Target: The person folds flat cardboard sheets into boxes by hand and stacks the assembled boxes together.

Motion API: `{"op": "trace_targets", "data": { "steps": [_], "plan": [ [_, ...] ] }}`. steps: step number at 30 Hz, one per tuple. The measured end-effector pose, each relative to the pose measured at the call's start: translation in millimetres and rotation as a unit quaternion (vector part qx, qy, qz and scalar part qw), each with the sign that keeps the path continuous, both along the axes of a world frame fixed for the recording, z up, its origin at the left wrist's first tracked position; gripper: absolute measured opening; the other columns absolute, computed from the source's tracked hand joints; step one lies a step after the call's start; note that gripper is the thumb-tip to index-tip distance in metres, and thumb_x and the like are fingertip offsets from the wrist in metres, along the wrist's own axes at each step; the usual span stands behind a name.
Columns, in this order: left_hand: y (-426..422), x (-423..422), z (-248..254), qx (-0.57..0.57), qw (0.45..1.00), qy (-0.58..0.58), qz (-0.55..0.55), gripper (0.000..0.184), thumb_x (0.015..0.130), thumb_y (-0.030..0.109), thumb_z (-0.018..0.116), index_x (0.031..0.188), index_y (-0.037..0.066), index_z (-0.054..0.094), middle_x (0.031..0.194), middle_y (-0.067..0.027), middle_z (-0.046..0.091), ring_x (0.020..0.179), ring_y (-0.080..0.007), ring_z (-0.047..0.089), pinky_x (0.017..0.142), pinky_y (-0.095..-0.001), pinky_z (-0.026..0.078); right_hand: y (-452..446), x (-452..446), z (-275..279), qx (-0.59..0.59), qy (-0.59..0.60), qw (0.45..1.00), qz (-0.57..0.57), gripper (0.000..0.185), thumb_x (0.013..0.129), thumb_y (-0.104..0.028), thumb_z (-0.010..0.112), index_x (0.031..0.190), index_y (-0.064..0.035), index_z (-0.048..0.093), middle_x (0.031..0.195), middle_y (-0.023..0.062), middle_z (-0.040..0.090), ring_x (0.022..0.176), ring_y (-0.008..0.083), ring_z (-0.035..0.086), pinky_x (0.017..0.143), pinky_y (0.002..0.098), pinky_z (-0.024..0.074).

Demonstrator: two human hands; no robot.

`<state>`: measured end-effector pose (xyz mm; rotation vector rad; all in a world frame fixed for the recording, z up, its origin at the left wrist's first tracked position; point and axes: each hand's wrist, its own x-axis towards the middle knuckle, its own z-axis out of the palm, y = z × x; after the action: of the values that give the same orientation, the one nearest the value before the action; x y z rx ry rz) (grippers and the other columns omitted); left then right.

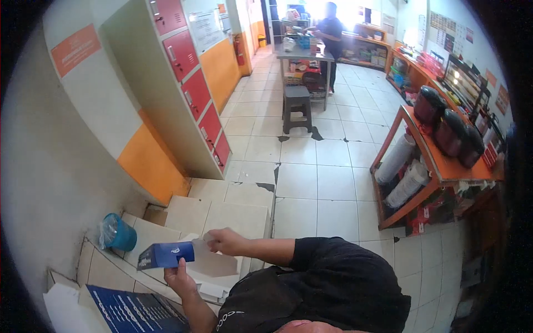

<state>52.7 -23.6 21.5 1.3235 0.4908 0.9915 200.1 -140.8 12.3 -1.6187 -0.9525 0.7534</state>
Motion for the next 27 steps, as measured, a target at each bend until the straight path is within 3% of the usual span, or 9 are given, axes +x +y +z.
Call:
{"op": "trace_targets", "data": {
  "steps": [3, 6, 9, 12, 16, 19, 22, 25, 27],
  "plan": [
    [-2.0, 7.4, -2.4, 0.010, 0.999, 0.036, 0.015, 0.026, 0.078, -0.006, 0.059, 0.104, -0.005, 0.057, 0.097, -0.0102, 0.062, 0.084, -0.0162, 0.060, 0.077, -0.0279, 0.048, -20.1, 17.3, -4.6, 0.112, 0.180, 0.977, -0.039, 0.016, 0.083, -0.014, 0.062, 0.087, 0.0020, 0.060, 0.078, 0.0080, 0.062, 0.071, 0.0127, 0.060, 0.063, 0.0275, 0.0477],
    [-8.5, 19.1, -2.9, 0.019, 0.997, 0.076, 0.027, 0.021, 0.079, -0.005, 0.059, 0.100, -0.005, 0.058, 0.092, -0.0096, 0.063, 0.079, -0.0159, 0.061, 0.073, -0.0275, 0.049, -34.3, 14.8, 9.3, 0.117, 0.051, 0.991, -0.023, 0.016, 0.081, -0.014, 0.063, 0.088, 0.0006, 0.062, 0.075, 0.0087, 0.061, 0.070, 0.0176, 0.060, 0.067, 0.0305, 0.0477],
    [-21.2, 28.1, 7.7, 0.065, 0.990, 0.128, 0.002, 0.020, 0.079, -0.004, 0.060, 0.098, -0.006, 0.058, 0.089, -0.0085, 0.062, 0.075, -0.0169, 0.060, 0.069, -0.0295, 0.050, -29.0, 4.3, 14.3, 0.096, -0.346, 0.933, 0.020, 0.010, 0.077, -0.010, 0.062, 0.083, -0.0015, 0.063, 0.071, 0.0111, 0.058, 0.069, 0.0266, 0.058, 0.064, 0.0366, 0.0469],
    [-30.7, 40.1, 6.2, 0.156, 0.976, 0.150, 0.017, 0.018, 0.079, -0.002, 0.061, 0.096, -0.007, 0.058, 0.086, -0.0083, 0.062, 0.072, -0.0162, 0.060, 0.065, -0.0288, 0.050, -10.4, 3.1, 12.8, 0.133, -0.393, 0.910, -0.010, 0.010, 0.074, -0.008, 0.059, 0.083, -0.0028, 0.063, 0.070, 0.0131, 0.054, 0.069, 0.0334, 0.055, 0.063, 0.0412, 0.0455],
    [-35.3, 46.5, 0.8, 0.269, 0.957, 0.069, 0.084, 0.033, 0.079, 0.005, 0.067, 0.107, -0.005, 0.053, 0.106, -0.0131, 0.058, 0.093, -0.0213, 0.057, 0.081, -0.0324, 0.046, 1.1, -7.4, 31.4, 0.149, -0.252, 0.952, -0.094, 0.011, 0.076, -0.009, 0.056, 0.081, -0.0018, 0.062, 0.071, 0.0131, 0.053, 0.074, 0.0328, 0.057, 0.066, 0.0413, 0.0467],
    [-29.3, 45.0, -3.3, 0.100, 0.995, 0.007, 0.013, 0.033, 0.079, 0.002, 0.065, 0.109, -0.007, 0.052, 0.106, -0.0132, 0.059, 0.093, -0.0214, 0.058, 0.083, -0.0335, 0.046, 9.3, -11.3, 33.1, 0.171, -0.311, 0.932, -0.074, 0.009, 0.075, -0.008, 0.056, 0.079, -0.0015, 0.060, 0.073, 0.0147, 0.054, 0.075, 0.0331, 0.057, 0.067, 0.0410, 0.0473],
    [-8.5, 29.0, 0.0, 0.017, 0.998, 0.062, -0.022, 0.033, 0.080, -0.002, 0.062, 0.110, -0.009, 0.052, 0.107, -0.0142, 0.058, 0.094, -0.0202, 0.058, 0.085, -0.0337, 0.046, 0.4, -8.7, 42.9, 0.006, -0.382, 0.921, 0.073, 0.009, 0.074, -0.007, 0.055, 0.079, -0.0011, 0.060, 0.075, 0.0159, 0.055, 0.075, 0.0332, 0.057, 0.067, 0.0407, 0.0475],
    [-17.3, 26.4, 6.5, 0.055, 0.994, 0.098, -0.012, 0.025, 0.079, -0.003, 0.061, 0.102, -0.010, 0.057, 0.098, -0.0126, 0.062, 0.087, -0.0169, 0.059, 0.080, -0.0308, 0.047, 9.6, -12.5, 30.5, -0.068, -0.362, 0.924, 0.107, 0.009, 0.072, -0.005, 0.056, 0.079, -0.0001, 0.060, 0.076, 0.0159, 0.055, 0.077, 0.0328, 0.057, 0.067, 0.0408, 0.0476],
    [-23.1, 26.3, 4.6, 0.144, 0.979, 0.144, 0.030, 0.017, 0.081, 0.001, 0.062, 0.094, -0.009, 0.060, 0.090, -0.0101, 0.063, 0.081, -0.0156, 0.059, 0.074, -0.0291, 0.047, 12.7, -15.1, 21.0, 0.081, -0.376, 0.922, 0.035, 0.009, 0.072, -0.006, 0.056, 0.077, 0.0006, 0.059, 0.075, 0.0160, 0.055, 0.075, 0.0331, 0.057, 0.066, 0.0413, 0.0475]
  ]
}}
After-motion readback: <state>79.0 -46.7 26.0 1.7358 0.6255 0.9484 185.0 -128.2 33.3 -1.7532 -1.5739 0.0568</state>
